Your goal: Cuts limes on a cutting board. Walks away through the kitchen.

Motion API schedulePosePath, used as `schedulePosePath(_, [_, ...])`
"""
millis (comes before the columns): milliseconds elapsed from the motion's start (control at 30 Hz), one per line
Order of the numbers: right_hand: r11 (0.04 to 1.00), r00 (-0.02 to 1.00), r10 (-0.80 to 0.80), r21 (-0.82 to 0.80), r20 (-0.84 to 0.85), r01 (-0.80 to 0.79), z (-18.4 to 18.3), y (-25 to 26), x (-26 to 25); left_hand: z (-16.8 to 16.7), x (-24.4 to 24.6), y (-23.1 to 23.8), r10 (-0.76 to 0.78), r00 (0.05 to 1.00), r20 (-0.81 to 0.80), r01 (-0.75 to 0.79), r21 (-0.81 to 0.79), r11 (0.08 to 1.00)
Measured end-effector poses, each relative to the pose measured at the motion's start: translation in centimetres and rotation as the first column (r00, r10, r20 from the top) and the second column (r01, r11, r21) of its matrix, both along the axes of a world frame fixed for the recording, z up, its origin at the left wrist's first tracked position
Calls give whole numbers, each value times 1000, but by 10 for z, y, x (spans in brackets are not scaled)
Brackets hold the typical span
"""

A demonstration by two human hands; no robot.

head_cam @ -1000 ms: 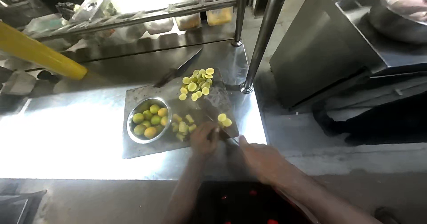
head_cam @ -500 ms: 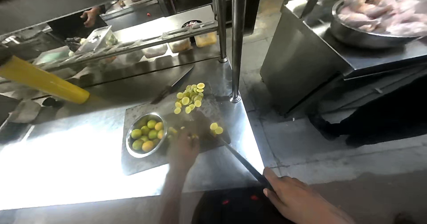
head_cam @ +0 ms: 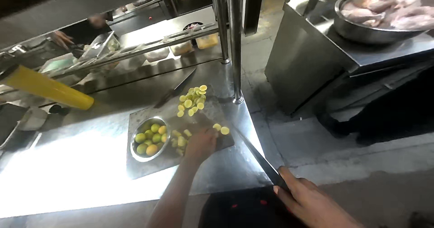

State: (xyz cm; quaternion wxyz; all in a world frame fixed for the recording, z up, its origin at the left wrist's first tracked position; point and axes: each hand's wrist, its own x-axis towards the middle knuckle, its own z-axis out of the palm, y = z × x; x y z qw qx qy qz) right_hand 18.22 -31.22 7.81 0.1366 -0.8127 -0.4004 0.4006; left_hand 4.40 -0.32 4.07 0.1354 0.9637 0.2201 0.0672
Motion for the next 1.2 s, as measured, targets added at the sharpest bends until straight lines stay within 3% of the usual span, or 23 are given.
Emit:
schedulePosePath(433, [999,999,41,-13,9,-41,0,7,-4,6,-4,17,69,993,-95,-61,89,994])
schedulePosePath(867, [998,999,54,-15,-11,-54,0,7,-6,5,-3,29,-62,995,-72,75,197,978])
schedulePosePath(933, [999,999,48,-6,-5,-48,-2,6,-6,8,-4,30,-39,996,-86,52,154,987])
schedulePosePath(1067, [999,999,48,-14,-8,-48,-3,8,-7,22,-2,39,44,984,-170,-57,-75,996])
schedulePosePath(1200, [998,998,61,-11,3,-61,-7,9,-8,26,-5,46,10,988,-156,-37,-176,984])
